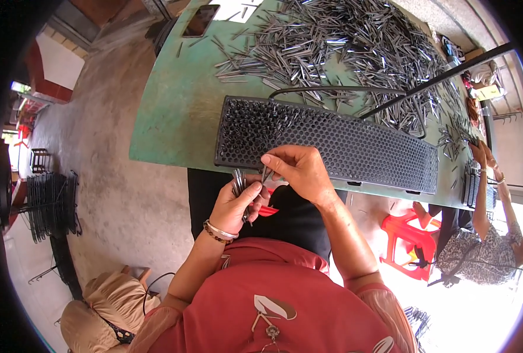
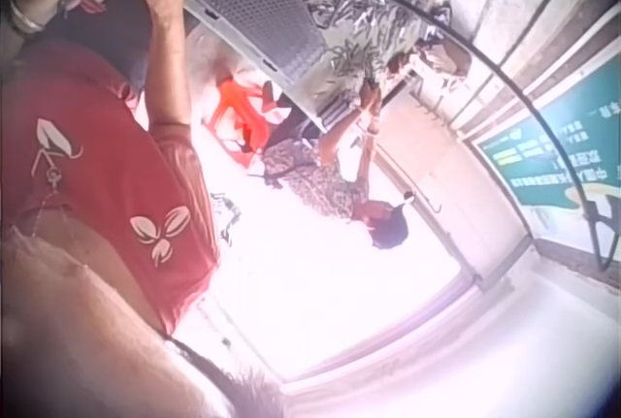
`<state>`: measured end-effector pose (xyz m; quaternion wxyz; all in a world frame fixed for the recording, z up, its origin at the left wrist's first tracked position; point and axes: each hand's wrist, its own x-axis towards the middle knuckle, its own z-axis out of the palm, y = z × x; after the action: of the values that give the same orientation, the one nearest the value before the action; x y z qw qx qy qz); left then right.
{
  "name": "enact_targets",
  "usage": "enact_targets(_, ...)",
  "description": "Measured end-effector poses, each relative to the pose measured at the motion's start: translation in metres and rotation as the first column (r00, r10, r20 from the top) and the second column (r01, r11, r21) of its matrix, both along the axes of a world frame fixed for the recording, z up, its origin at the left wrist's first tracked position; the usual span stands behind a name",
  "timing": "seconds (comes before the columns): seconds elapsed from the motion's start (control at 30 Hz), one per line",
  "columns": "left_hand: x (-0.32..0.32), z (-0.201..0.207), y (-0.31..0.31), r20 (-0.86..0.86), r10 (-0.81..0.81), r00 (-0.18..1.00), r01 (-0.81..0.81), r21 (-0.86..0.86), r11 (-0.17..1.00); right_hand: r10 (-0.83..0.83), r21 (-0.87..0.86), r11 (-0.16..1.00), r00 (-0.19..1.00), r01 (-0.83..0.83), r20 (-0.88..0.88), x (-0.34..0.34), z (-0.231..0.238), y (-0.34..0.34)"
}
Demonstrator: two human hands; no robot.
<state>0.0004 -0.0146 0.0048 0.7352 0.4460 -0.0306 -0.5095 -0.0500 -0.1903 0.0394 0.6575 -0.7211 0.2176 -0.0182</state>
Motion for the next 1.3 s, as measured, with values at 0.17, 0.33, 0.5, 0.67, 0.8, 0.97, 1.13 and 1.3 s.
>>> enact_targets(0.17,-0.004,-0.001,-0.001,0.055,0.041,0.998,-0.042,0.028,0.999,-0.036,0.028,0.999,0.998,0.035,0.041,-0.003,-0.009,0.002)
enact_targets(0.33,-0.004,-0.013,0.002,-0.018,0.036,0.999,-0.036,-0.003,0.999,-0.26,-0.09,0.953,0.936,0.288,0.238,0.004,0.002,0.004)
enact_targets(0.5,-0.003,-0.013,-0.001,-0.167,0.043,0.985,-0.038,0.036,0.999,-0.187,-0.39,0.848,0.891,0.36,0.415,0.02,-0.007,0.003)
enact_targets(0.67,-0.001,-0.014,0.003,-0.13,-0.058,0.99,0.064,0.042,0.997,-0.028,-0.597,0.732,0.89,0.327,0.454,0.027,-0.027,0.003)
enact_targets(0.8,0.0,-0.011,0.005,-0.163,-0.066,0.984,0.074,0.039,0.997,0.063,-0.741,0.611,0.917,0.277,0.395,0.023,-0.021,0.006)
enact_targets(0.97,0.0,-0.009,0.004,-0.12,-0.044,0.992,0.038,-0.055,0.998,-0.002,-0.612,0.743,0.916,0.271,0.402,0.014,-0.01,0.002)
enact_targets(1.13,-0.001,0.002,0.0,-0.096,-0.025,0.995,0.018,-0.08,0.997,-0.001,-0.11,0.994,0.996,0.011,0.092,-0.007,0.007,0.009)
enact_targets(1.3,-0.002,-0.003,-0.007,-0.139,-0.093,0.986,0.079,-0.103,0.991,-0.147,-0.04,0.987,0.971,0.157,0.189,-0.006,0.0,-0.001)
